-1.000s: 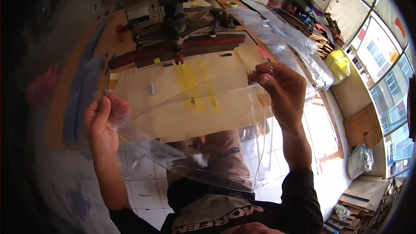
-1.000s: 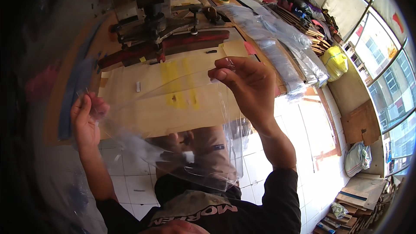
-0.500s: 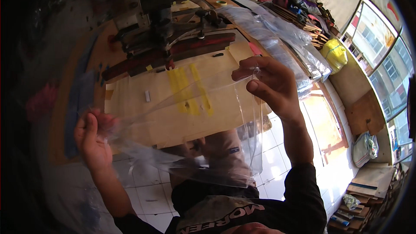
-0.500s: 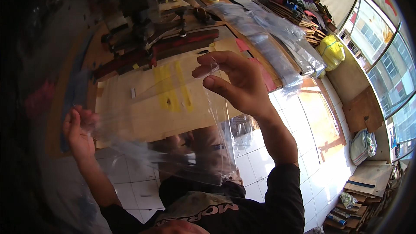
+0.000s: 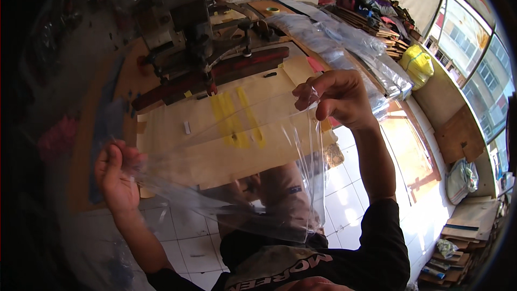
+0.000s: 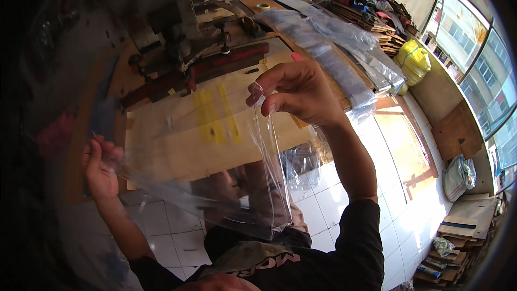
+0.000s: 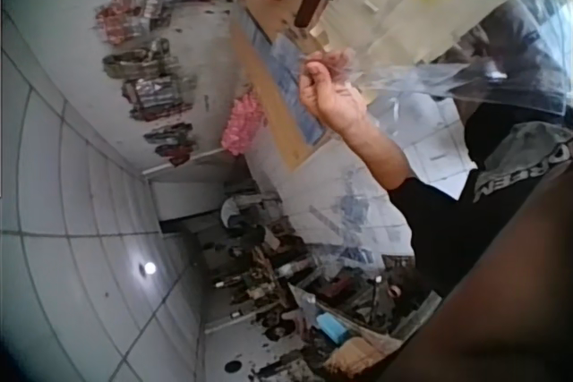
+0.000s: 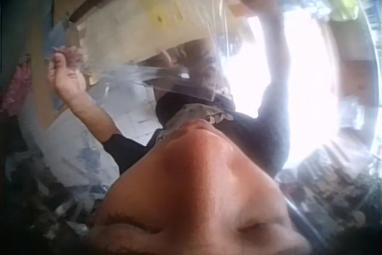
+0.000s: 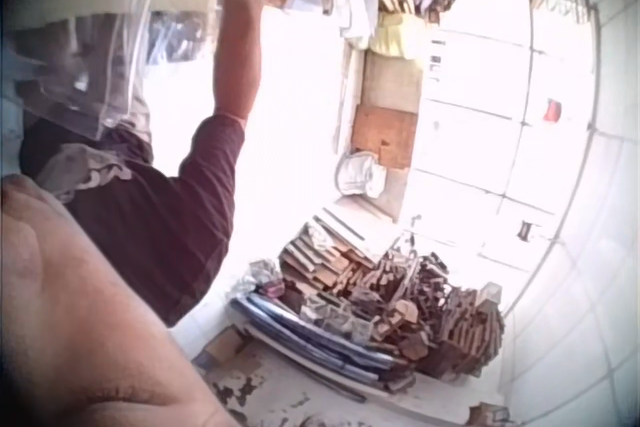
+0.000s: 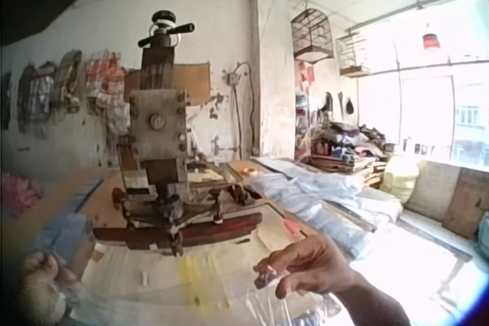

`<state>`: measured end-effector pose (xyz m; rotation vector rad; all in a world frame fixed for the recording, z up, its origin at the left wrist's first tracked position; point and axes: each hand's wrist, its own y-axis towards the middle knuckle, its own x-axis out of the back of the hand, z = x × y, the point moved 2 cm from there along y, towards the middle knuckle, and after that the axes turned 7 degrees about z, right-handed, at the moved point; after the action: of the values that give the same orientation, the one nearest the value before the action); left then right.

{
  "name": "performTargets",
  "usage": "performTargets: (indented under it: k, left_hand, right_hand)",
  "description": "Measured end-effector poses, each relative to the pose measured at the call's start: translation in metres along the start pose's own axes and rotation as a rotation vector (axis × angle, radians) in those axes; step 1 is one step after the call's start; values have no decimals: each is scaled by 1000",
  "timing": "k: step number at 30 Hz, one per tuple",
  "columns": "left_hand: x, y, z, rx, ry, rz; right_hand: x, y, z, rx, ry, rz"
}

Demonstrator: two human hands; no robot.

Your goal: The person aligns a large plastic sheet on a work surface, then picks up and inspects the edges and corners of the sheet by hand.

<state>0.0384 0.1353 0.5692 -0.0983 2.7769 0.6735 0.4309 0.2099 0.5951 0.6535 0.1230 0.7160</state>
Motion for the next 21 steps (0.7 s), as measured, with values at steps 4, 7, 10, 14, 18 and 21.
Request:
performTargets:
  k: [4, 7, 10, 14, 18, 21]
  left_hand:
    - [1, -2, 3, 23, 1, 14]
    - [0, -3, 5, 32, 10, 26]
    - [-2, -5, 4, 15, 16, 24]
    - [-9, -12, 3, -4, 41, 40]
    - [-9, -20, 4, -24, 54, 30]
    - [-12, -26, 4, -60, 46, 0]
  right_hand:
    - [-7, -2, 3, -22, -31, -52]
    - [-12, -5, 8, -87, -35, -125]
    - [-15, -7, 9, -75, -107, -138]
    - [-24, -14, 15, -63, -183, -204]
    - [-37, -17, 19, -86, -292, -363]
    - [-41, -19, 19, -93, -361, -383]
